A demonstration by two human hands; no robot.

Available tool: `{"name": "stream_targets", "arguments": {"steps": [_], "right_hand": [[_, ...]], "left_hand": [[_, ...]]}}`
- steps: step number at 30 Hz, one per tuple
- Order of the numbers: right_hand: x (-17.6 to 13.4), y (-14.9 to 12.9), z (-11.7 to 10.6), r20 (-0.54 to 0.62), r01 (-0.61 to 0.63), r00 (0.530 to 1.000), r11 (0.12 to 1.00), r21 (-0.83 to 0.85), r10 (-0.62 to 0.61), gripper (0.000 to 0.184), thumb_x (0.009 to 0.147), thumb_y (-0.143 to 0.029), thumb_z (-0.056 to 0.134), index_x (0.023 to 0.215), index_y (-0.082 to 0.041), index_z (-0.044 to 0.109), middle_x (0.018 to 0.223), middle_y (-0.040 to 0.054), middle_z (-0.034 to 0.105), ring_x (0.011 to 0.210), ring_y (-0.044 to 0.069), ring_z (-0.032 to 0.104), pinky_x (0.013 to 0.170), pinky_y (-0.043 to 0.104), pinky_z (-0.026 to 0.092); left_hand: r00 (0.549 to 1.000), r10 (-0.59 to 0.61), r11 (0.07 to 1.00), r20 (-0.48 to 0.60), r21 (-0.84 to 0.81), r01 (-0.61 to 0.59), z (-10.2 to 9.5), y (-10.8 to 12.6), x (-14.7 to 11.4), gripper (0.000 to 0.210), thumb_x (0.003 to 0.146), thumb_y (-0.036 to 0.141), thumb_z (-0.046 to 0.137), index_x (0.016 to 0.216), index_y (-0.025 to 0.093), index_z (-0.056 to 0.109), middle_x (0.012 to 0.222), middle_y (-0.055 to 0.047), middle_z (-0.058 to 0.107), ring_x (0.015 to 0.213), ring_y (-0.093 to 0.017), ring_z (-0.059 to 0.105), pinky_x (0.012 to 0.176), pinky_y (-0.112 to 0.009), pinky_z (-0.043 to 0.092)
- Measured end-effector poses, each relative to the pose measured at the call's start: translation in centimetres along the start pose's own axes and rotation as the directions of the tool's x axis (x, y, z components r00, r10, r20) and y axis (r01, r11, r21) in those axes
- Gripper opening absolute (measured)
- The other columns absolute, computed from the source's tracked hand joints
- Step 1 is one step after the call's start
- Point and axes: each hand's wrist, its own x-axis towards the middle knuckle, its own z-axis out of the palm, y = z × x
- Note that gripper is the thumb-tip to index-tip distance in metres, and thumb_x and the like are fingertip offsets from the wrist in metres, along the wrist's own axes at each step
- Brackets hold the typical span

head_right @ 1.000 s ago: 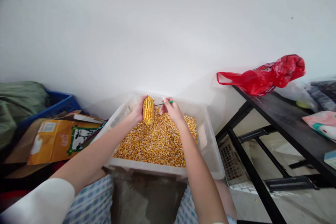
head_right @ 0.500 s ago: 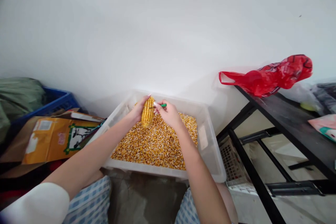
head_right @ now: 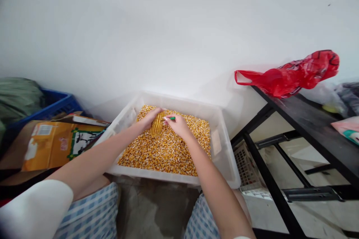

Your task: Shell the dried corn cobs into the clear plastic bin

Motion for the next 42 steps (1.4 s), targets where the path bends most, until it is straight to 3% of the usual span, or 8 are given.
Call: {"name": "stream_targets", "arguments": {"steps": [7, 11, 16, 25, 31, 37, 40, 42], "right_hand": [[-0.3, 4.6, 2.2, 0.064, -0.147, 0.983, 0.951, -0.271, 0.17, 0.021, 0.073, -0.034, 0.054, 0.066, -0.016, 0.059, 0.047, -0.003, 0.053, 0.045, 0.009, 0.049, 0.054, 0.022, 0.043], [-0.2, 3.9, 2.7, 0.058, -0.244, 0.968, 0.97, -0.009, 0.244, 0.018, 0.073, -0.032, 0.054, 0.083, -0.017, 0.053, 0.057, -0.0025, 0.057, 0.049, 0.009, 0.053, 0.05, 0.02, 0.043], [0.2, 2.4, 2.1, 0.146, -0.394, 0.916, 0.906, 0.156, 0.373, 0.018, 0.076, -0.032, 0.052, 0.078, -0.014, 0.055, 0.073, 0.0048, 0.064, 0.054, 0.008, 0.057, 0.049, 0.018, 0.044], [0.1, 2.1, 2.0, 0.106, -0.431, 0.902, 0.863, 0.264, 0.419, 0.022, 0.077, -0.034, 0.053, 0.086, -0.014, 0.051, 0.071, 0.0064, 0.065, 0.056, 0.012, 0.061, 0.048, 0.019, 0.047], [0.0, 0.9, 1.3, 0.137, -0.401, 0.915, 0.889, 0.219, 0.379, 0.019, 0.076, -0.029, 0.053, 0.086, -0.013, 0.058, 0.079, 0.0066, 0.065, 0.062, 0.012, 0.061, 0.057, 0.022, 0.049], [0.1, 3.3, 1.7, 0.124, -0.325, 0.931, 0.935, -0.14, 0.343, 0.021, 0.077, -0.025, 0.049, 0.092, -0.015, 0.059, 0.074, 0.004, 0.063, 0.053, 0.011, 0.057, 0.052, 0.023, 0.043], [-0.3, 4.3, 2.2, -0.01, -0.27, 0.954, 0.846, -0.46, 0.299, 0.028, 0.078, -0.037, 0.048, 0.091, -0.014, 0.058, 0.067, 0.0034, 0.061, 0.053, 0.011, 0.053, 0.054, 0.022, 0.04], [-0.8, 4.4, 2.4, 0.056, -0.19, 0.954, 0.741, -0.645, 0.293, 0.037, 0.074, -0.048, 0.049, 0.083, -0.013, 0.059, 0.067, 0.0037, 0.06, 0.057, 0.011, 0.052, 0.056, 0.022, 0.039]], "left_hand": [[0.993, 0.052, 0.956, 0.102, 0.282, -0.079, 1.3, -3.9, 0.2, 0.029, 0.061, 0.042, 0.054, 0.067, 0.014, 0.058, 0.062, -0.001, 0.056, 0.064, -0.014, 0.051, 0.057, -0.023, 0.038], [0.993, 0.078, 0.878, 0.094, 0.465, -0.113, 0.4, -3.1, 1.1, 0.026, 0.064, 0.038, 0.048, 0.06, 0.014, 0.058, 0.055, 0.001, 0.052, 0.058, -0.013, 0.048, 0.052, -0.022, 0.034], [0.986, 0.052, 0.681, 0.16, 0.716, -0.153, -1.6, -1.9, 3.1, 0.028, 0.059, 0.042, 0.052, 0.052, 0.016, 0.056, 0.046, 0.0, 0.046, 0.05, -0.014, 0.045, 0.049, -0.024, 0.032], [0.946, 0.0, 0.453, 0.324, 0.843, -0.289, -1.1, -1.8, 3.7, 0.036, 0.059, 0.046, 0.053, 0.078, 0.018, 0.063, 0.074, -0.007, 0.063, 0.071, -0.022, 0.056, 0.066, -0.027, 0.039], [0.886, 0.081, 0.496, 0.456, 0.753, -0.433, -2.6, -1.7, 4.5, 0.039, 0.065, 0.044, 0.049, 0.092, 0.02, 0.062, 0.088, -0.005, 0.064, 0.079, -0.02, 0.056, 0.073, -0.025, 0.039], [0.885, 0.089, 0.428, 0.457, 0.785, -0.448, -2.7, -1.9, 4.7, 0.033, 0.068, 0.036, 0.043, 0.088, 0.018, 0.063, 0.085, -0.005, 0.064, 0.077, -0.019, 0.056, 0.072, -0.024, 0.039], [0.918, 0.097, 0.37, 0.385, 0.842, -0.392, -2.3, -1.9, 4.4, 0.036, 0.07, 0.04, 0.041, 0.088, 0.017, 0.063, 0.085, -0.006, 0.064, 0.077, -0.019, 0.056, 0.072, -0.025, 0.04], [0.939, 0.087, 0.339, 0.333, 0.877, -0.342, -2.2, -2.0, 4.3, 0.037, 0.071, 0.04, 0.04, 0.089, 0.017, 0.063, 0.086, -0.006, 0.064, 0.078, -0.018, 0.057, 0.072, -0.025, 0.04]]}}
